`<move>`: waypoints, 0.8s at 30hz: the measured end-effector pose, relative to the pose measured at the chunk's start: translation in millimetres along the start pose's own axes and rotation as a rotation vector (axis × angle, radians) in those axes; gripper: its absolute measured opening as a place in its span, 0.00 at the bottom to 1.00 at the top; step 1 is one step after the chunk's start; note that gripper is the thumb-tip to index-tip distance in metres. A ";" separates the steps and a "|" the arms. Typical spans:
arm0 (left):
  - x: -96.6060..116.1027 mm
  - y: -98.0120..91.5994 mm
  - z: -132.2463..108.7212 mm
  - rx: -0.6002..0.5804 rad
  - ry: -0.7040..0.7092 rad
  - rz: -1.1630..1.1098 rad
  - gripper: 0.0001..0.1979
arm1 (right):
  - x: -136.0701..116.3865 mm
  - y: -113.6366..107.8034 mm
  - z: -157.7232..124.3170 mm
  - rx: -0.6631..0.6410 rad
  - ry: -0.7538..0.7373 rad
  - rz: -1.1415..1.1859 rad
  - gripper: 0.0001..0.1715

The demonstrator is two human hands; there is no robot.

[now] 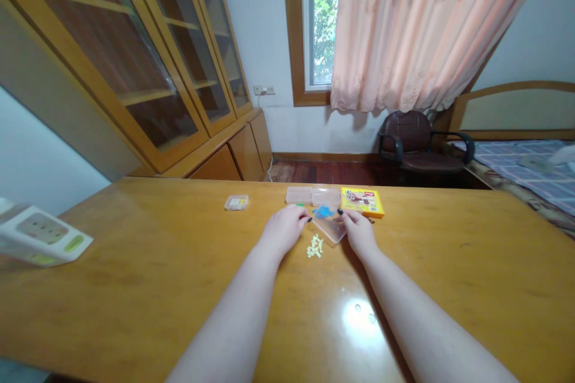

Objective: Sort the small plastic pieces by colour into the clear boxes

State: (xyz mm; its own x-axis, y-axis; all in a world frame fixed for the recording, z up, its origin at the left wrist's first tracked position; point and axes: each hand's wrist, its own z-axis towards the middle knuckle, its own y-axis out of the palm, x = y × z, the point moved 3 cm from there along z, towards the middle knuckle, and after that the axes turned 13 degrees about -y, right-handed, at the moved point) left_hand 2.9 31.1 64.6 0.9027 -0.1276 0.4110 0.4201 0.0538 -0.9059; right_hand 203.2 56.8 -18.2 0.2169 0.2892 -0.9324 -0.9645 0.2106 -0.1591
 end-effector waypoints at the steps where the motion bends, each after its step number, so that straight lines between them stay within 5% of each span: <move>1: -3.3 7.8 1.1 -0.029 0.055 0.013 0.09 | 0.3 0.6 -0.1 -0.001 -0.004 0.002 0.22; 8: -20.9 52.6 10.9 -0.139 0.222 -0.062 0.09 | 2.8 3.2 -1.6 0.034 -0.007 -0.004 0.23; 24: -21.1 64.9 16.1 -0.178 0.167 -0.046 0.07 | -0.7 3.9 -6.7 0.021 0.081 0.000 0.23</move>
State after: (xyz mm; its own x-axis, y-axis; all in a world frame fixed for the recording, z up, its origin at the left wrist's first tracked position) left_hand 12.7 53.3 -1.2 0.8490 -0.2885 0.4427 0.4237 -0.1290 -0.8966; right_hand 198.3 51.2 -20.3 0.2033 0.2131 -0.9556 -0.9610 0.2302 -0.1531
